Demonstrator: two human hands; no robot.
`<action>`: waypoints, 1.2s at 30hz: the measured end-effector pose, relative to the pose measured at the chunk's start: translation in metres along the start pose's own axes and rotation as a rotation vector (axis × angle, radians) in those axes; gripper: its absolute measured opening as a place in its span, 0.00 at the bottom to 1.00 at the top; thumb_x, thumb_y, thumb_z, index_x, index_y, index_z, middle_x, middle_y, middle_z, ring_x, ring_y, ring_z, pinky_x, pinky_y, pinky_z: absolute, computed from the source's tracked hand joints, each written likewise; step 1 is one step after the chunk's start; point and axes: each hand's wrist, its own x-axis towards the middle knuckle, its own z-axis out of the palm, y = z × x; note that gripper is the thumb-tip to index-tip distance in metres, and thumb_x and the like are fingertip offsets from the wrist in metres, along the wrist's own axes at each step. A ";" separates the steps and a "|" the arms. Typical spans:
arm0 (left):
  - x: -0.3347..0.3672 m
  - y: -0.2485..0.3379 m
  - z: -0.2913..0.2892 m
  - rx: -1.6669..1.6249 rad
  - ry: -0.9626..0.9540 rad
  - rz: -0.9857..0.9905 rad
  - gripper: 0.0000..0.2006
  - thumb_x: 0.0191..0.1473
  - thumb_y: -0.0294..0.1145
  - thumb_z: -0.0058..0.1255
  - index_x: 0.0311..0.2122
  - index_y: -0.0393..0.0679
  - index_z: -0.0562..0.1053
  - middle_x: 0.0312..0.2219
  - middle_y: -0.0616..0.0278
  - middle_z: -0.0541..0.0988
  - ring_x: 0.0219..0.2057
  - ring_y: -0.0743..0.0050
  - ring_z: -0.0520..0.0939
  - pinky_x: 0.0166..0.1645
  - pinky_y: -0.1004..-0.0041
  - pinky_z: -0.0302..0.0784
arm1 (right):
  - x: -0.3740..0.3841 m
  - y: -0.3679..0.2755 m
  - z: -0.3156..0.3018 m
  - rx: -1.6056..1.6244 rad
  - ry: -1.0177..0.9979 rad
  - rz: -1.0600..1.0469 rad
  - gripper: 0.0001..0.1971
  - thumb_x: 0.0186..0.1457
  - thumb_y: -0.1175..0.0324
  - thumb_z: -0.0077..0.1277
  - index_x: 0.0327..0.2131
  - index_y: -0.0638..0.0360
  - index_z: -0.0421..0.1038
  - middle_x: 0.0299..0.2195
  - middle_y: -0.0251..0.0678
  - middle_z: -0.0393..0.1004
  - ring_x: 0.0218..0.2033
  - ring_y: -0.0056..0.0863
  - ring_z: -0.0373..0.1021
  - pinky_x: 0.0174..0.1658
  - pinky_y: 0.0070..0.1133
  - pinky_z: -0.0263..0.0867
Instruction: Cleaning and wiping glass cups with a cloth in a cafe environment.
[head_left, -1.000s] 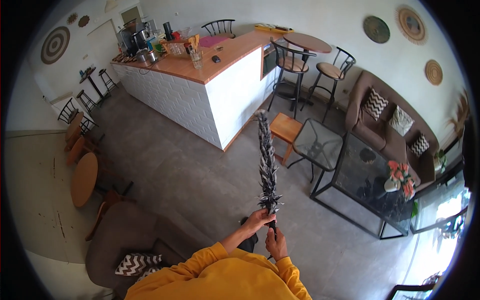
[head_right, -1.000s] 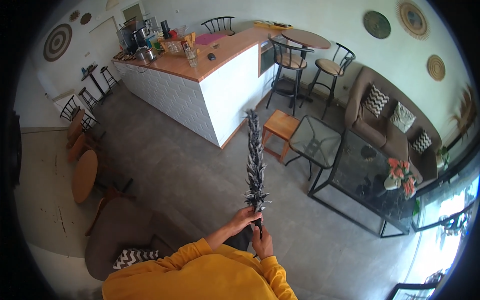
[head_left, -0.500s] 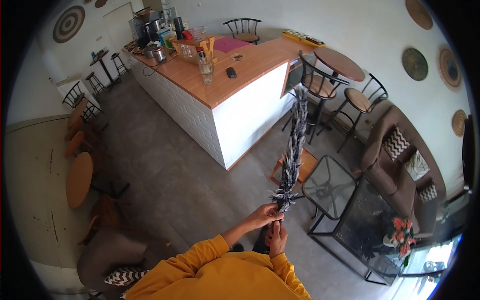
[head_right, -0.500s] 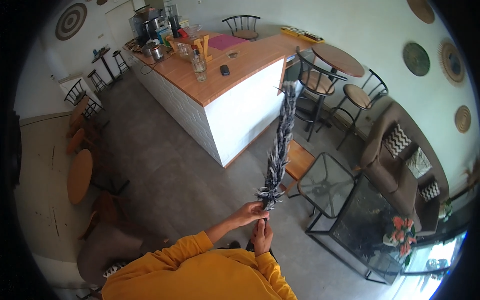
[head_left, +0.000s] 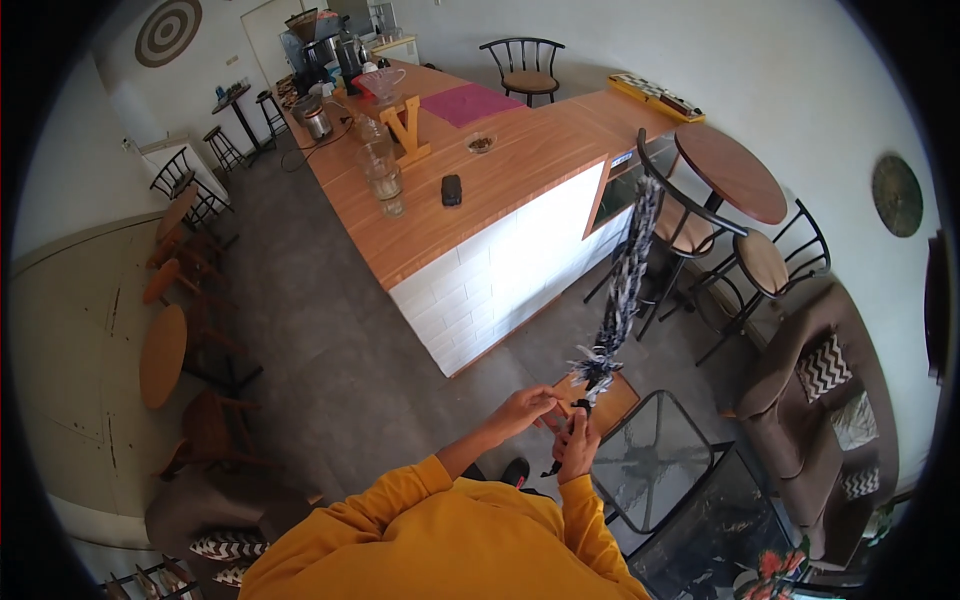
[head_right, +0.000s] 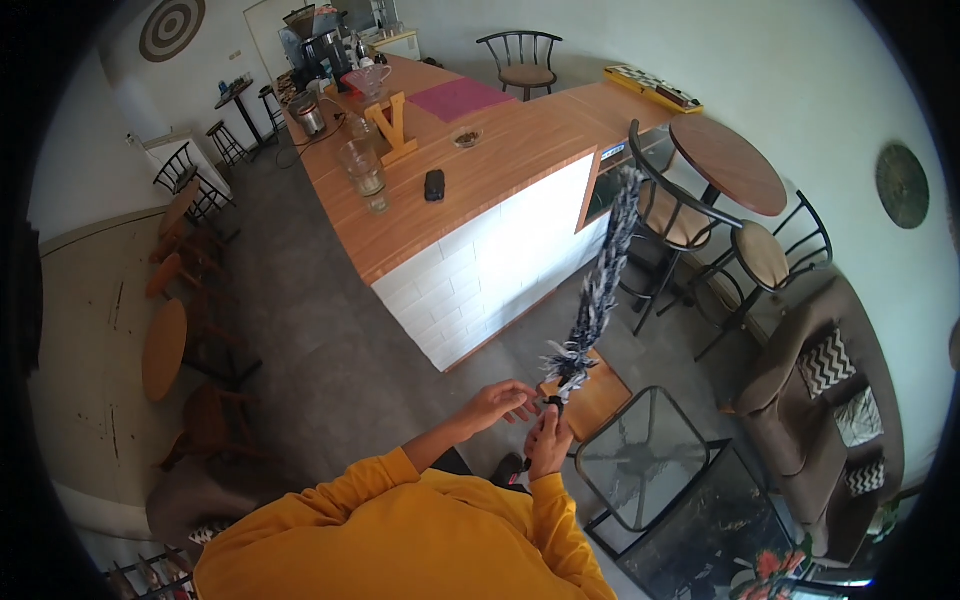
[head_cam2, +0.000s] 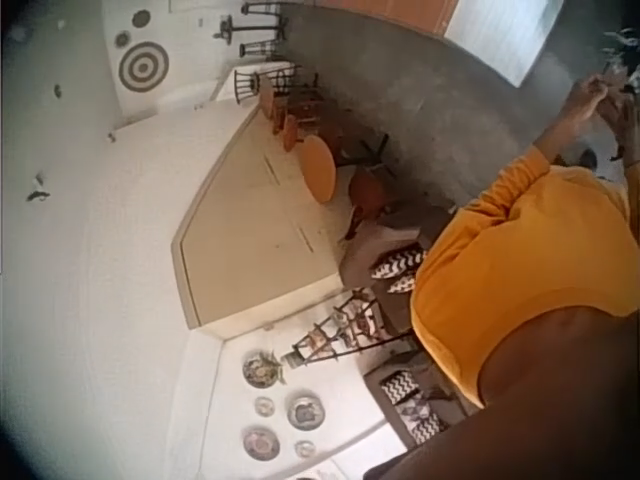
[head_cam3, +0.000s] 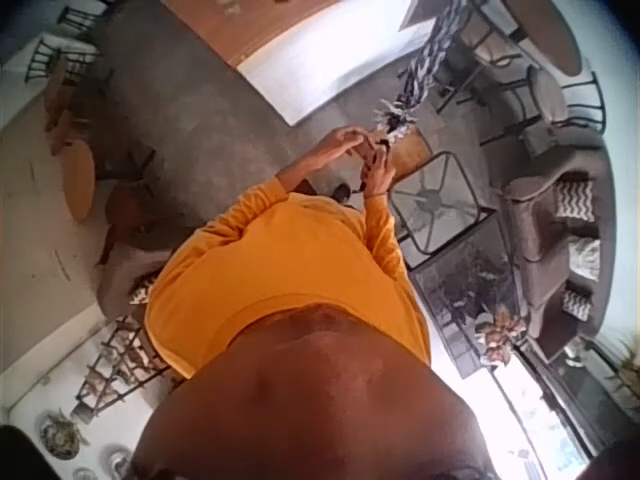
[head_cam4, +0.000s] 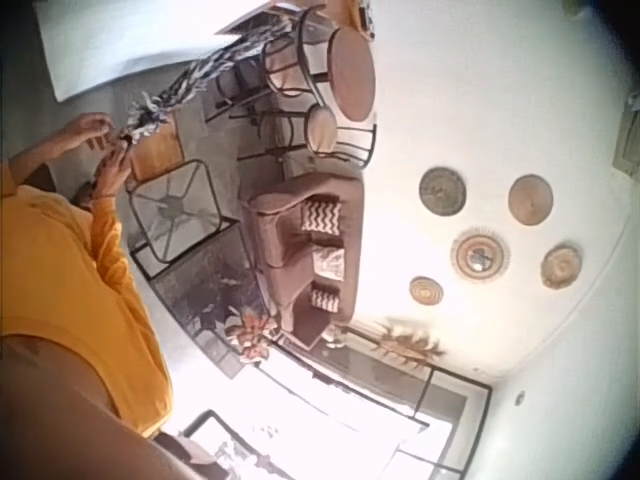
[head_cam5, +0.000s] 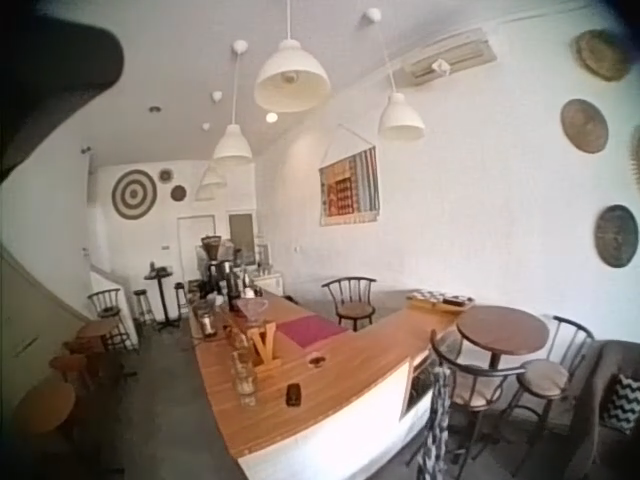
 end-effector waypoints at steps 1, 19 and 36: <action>0.010 0.004 -0.003 0.022 0.012 -0.019 0.16 0.66 0.43 0.45 0.52 0.44 0.72 0.39 0.64 0.81 0.40 0.76 0.82 0.42 0.74 0.76 | 0.016 -0.010 -0.003 0.002 0.016 -0.021 0.19 0.66 0.49 0.44 0.27 0.52 0.61 0.14 0.21 0.53 0.10 0.12 0.49 0.12 0.14 0.43; 0.235 0.121 -0.150 -0.005 -0.102 0.006 0.14 0.66 0.40 0.45 0.47 0.43 0.74 0.35 0.61 0.80 0.38 0.73 0.81 0.42 0.73 0.73 | 0.271 -0.132 0.092 0.062 0.332 -0.245 0.19 0.64 0.49 0.48 0.29 0.52 0.62 0.16 0.19 0.53 0.12 0.09 0.49 0.14 0.13 0.43; 0.367 0.173 -0.209 0.162 0.123 0.293 0.09 0.62 0.31 0.48 0.43 0.39 0.74 0.37 0.59 0.82 0.39 0.70 0.83 0.48 0.70 0.75 | 0.382 -0.198 0.150 -0.042 0.478 -0.222 0.12 0.65 0.58 0.46 0.35 0.56 0.66 0.18 0.20 0.55 0.13 0.09 0.50 0.14 0.13 0.44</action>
